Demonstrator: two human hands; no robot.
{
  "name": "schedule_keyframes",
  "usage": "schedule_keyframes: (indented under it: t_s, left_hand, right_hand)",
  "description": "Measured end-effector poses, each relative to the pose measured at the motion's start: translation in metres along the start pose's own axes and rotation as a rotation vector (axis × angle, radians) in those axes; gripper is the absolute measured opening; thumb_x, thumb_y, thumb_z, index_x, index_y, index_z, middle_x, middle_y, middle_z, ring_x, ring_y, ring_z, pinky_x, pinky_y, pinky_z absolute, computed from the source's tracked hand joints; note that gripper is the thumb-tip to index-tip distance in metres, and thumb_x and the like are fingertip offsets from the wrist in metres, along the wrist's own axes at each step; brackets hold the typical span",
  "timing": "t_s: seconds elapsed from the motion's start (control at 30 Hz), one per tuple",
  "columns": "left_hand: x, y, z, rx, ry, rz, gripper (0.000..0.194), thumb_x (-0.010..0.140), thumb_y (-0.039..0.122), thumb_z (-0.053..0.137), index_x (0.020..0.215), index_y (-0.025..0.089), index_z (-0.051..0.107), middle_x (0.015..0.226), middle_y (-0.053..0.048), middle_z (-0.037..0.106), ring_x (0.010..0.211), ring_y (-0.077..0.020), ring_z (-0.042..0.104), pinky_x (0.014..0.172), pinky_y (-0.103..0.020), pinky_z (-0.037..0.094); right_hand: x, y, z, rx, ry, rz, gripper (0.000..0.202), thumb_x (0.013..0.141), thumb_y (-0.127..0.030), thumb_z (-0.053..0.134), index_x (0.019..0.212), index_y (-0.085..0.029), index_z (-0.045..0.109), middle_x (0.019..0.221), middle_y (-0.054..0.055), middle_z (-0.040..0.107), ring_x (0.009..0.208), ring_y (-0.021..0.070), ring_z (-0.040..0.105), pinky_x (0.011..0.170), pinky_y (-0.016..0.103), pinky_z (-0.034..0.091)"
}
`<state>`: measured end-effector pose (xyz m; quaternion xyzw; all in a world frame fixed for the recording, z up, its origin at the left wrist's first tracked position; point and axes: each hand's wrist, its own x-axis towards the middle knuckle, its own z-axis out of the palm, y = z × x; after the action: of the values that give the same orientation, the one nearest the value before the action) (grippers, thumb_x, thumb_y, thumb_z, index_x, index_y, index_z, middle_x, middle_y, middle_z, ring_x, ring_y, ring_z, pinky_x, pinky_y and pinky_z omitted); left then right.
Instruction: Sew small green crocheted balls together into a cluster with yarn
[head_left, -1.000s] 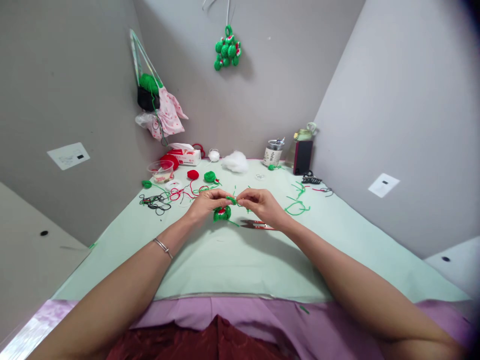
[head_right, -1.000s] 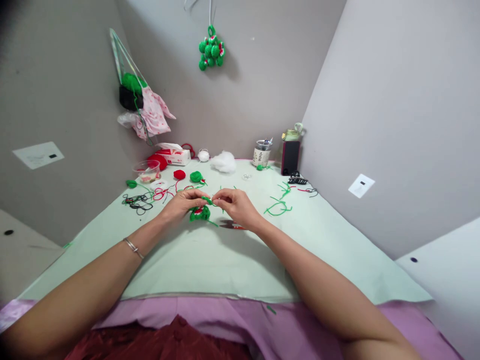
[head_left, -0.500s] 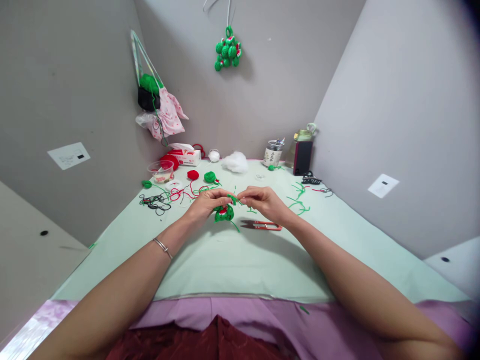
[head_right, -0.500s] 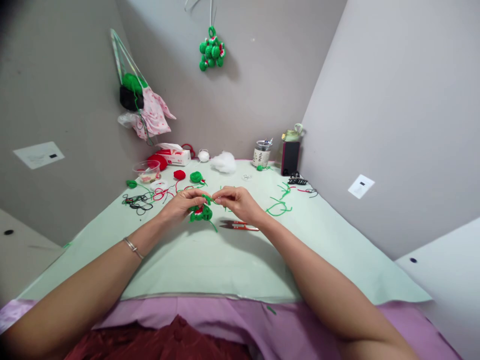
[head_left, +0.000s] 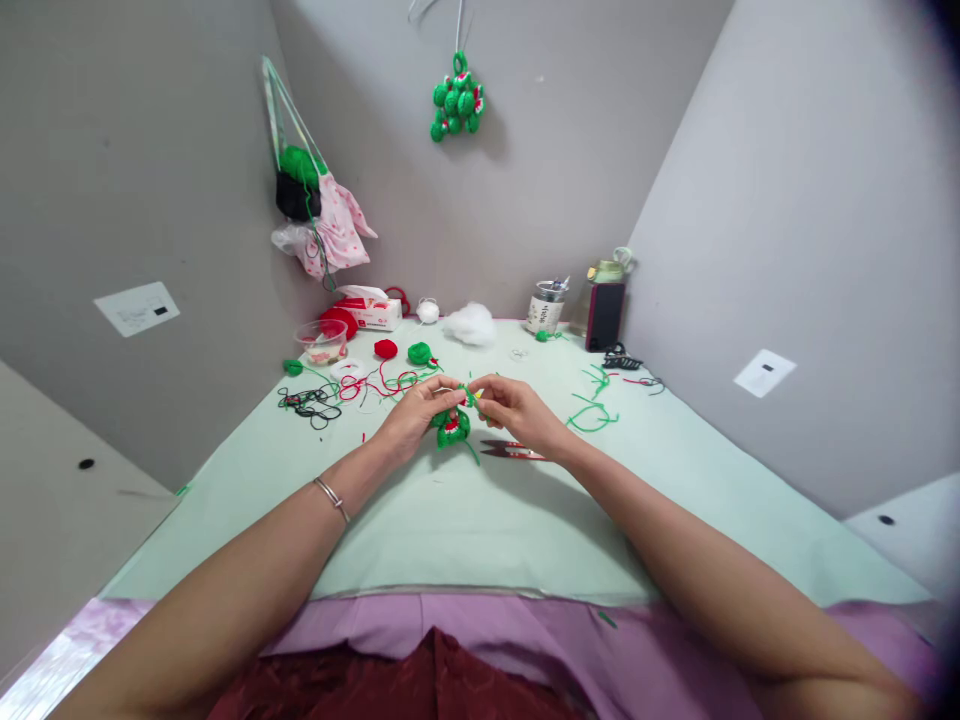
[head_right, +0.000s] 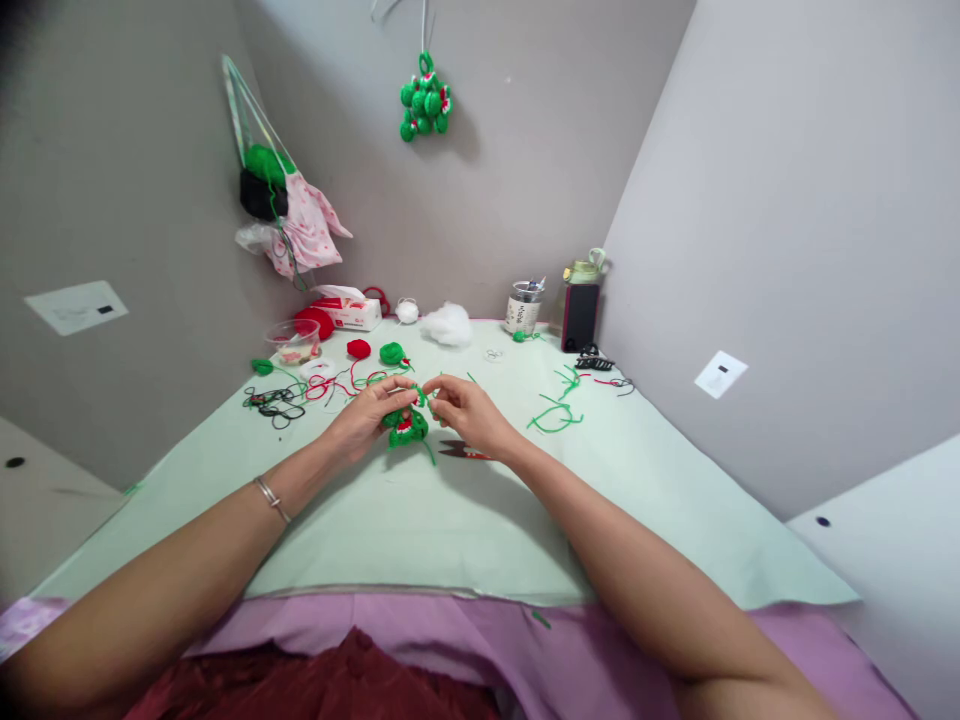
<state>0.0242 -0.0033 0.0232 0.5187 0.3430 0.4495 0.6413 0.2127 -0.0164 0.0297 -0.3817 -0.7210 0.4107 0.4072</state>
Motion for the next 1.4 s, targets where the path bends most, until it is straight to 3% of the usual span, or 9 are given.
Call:
schedule_keyframes:
  t_s: [0.1,0.23,0.33,0.53,0.7,0.9,1.07,1.2,1.4]
  left_hand:
    - [0.001,-0.001,0.0,-0.015,0.021,0.006,0.034,0.067,0.037,0.083,0.086,0.016,0.063,0.066,0.004,0.055,0.056,-0.0064,0.047,0.052,-0.02,0.034]
    - [0.002,-0.005,0.001,0.007,-0.001,0.048,0.032,0.065,0.035,0.084,0.08,0.015,0.064,0.067,0.003,0.056,0.058,-0.0076,0.048,0.053,-0.021,0.034]
    - [0.001,-0.004,0.002,0.02,-0.017,0.028,0.03,0.067,0.035,0.083,0.081,0.015,0.065,0.067,0.003,0.057,0.059,-0.0076,0.048,0.054,-0.021,0.034]
    - [-0.002,-0.001,0.0,0.066,-0.1,-0.076,0.028,0.068,0.036,0.081,0.081,0.014,0.068,0.064,0.003,0.053,0.057,-0.0071,0.044,0.052,-0.021,0.03]
    - [0.0,-0.004,-0.001,0.108,-0.218,-0.147,0.027,0.068,0.036,0.08,0.078,0.013,0.069,0.063,0.001,0.055,0.054,-0.0073,0.042,0.051,-0.024,0.029]
    - [0.004,-0.007,-0.002,0.114,-0.216,-0.166,0.028,0.064,0.035,0.083,0.078,0.013,0.071,0.061,0.001,0.054,0.054,-0.0072,0.041,0.05,-0.023,0.028]
    - [0.001,-0.004,-0.002,0.113,-0.235,-0.195,0.031,0.067,0.039,0.081,0.076,0.013,0.069,0.055,0.002,0.049,0.05,-0.0068,0.037,0.048,-0.024,0.025]
    - [0.001,-0.003,-0.003,0.132,-0.244,-0.178,0.032,0.067,0.041,0.081,0.073,0.013,0.067,0.055,0.003,0.048,0.05,-0.0067,0.037,0.049,-0.024,0.026]
    - [0.001,-0.004,0.0,0.128,-0.288,-0.199,0.033,0.063,0.039,0.084,0.072,0.012,0.066,0.06,0.001,0.051,0.053,-0.0064,0.041,0.05,-0.022,0.029]
  right_hand:
    - [0.0,0.001,0.002,0.026,-0.046,-0.05,0.026,0.084,-0.023,0.054,0.109,-0.018,0.057,0.068,-0.004,0.05,0.066,0.013,0.052,0.061,0.026,0.044]
    - [0.0,0.0,0.007,0.038,0.047,-0.104,0.033,0.083,-0.022,0.056,0.116,-0.019,0.055,0.069,-0.004,0.052,0.064,0.0117,0.049,0.061,0.026,0.043]
    - [0.0,-0.003,0.006,0.049,0.037,-0.077,0.032,0.084,-0.027,0.059,0.115,-0.018,0.057,0.07,-0.003,0.054,0.061,0.0116,0.05,0.061,0.027,0.045]
    - [0.001,-0.008,-0.006,0.041,0.057,0.041,0.029,0.083,-0.04,0.063,0.095,-0.015,0.068,0.072,0.0,0.059,0.064,0.0118,0.051,0.061,0.027,0.043]
    - [0.0,-0.011,-0.006,0.078,0.015,0.12,0.02,0.075,-0.034,0.068,0.078,-0.014,0.069,0.066,0.0,0.058,0.063,0.0108,0.047,0.06,0.026,0.038]
    - [0.011,0.0,-0.01,0.296,0.33,0.168,0.013,0.068,-0.028,0.069,0.067,-0.015,0.065,0.061,-0.003,0.053,0.056,0.0084,0.041,0.058,0.025,0.034]
    - [0.006,0.0,-0.015,0.369,0.114,0.231,0.031,0.072,-0.044,0.074,0.08,-0.014,0.068,0.074,0.001,0.061,0.062,0.0094,0.05,0.06,0.025,0.039]
    - [0.002,-0.007,-0.008,0.233,-0.004,0.166,0.024,0.072,-0.036,0.076,0.073,-0.014,0.068,0.062,-0.001,0.058,0.058,0.0088,0.048,0.06,0.025,0.039]
    - [0.016,0.012,-0.029,0.531,0.426,0.289,0.02,0.059,-0.024,0.079,0.067,-0.015,0.062,0.063,-0.001,0.06,0.056,0.0066,0.049,0.053,0.019,0.038]
